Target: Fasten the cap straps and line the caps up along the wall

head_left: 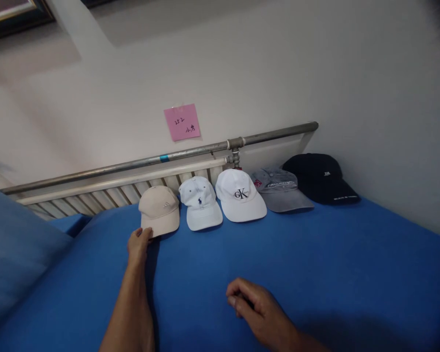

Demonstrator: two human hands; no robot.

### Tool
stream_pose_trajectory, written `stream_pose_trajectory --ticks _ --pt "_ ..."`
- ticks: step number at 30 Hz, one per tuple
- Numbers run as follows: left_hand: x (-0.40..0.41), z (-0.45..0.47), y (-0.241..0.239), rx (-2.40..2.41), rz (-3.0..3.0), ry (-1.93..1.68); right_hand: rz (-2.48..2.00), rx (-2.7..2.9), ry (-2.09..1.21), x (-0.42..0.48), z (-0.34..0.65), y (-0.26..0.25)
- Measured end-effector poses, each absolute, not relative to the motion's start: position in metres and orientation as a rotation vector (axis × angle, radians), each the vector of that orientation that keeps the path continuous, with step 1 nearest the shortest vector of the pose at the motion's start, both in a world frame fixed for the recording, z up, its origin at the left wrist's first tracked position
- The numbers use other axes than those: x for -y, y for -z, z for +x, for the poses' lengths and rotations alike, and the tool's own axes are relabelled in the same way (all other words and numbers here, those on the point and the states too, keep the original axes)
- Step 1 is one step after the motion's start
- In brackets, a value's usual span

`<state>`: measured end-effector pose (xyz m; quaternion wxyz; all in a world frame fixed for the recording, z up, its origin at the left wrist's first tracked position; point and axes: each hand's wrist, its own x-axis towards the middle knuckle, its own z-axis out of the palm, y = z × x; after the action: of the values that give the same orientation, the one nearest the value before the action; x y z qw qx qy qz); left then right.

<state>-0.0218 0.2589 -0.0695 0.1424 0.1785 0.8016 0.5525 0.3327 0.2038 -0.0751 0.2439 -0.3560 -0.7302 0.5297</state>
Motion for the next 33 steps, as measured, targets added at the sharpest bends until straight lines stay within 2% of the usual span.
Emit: stream_pose_trajectory --ticks 5,13,33 --pt "-0.26 -0.004 0.061 -2.775 0.696 -1.232 -0.944 1.988 -1.441 -0.204 0.332 0.078" --pt "-0.275 0.016 0.067 -2.906 0.912 -0.844 -0.942 1.984 -1.435 -0.205 0.332 0.082" --pt "-0.274 -0.002 0.071 -2.871 1.093 -0.646 -0.922 2.009 -1.377 -0.204 0.332 0.086"
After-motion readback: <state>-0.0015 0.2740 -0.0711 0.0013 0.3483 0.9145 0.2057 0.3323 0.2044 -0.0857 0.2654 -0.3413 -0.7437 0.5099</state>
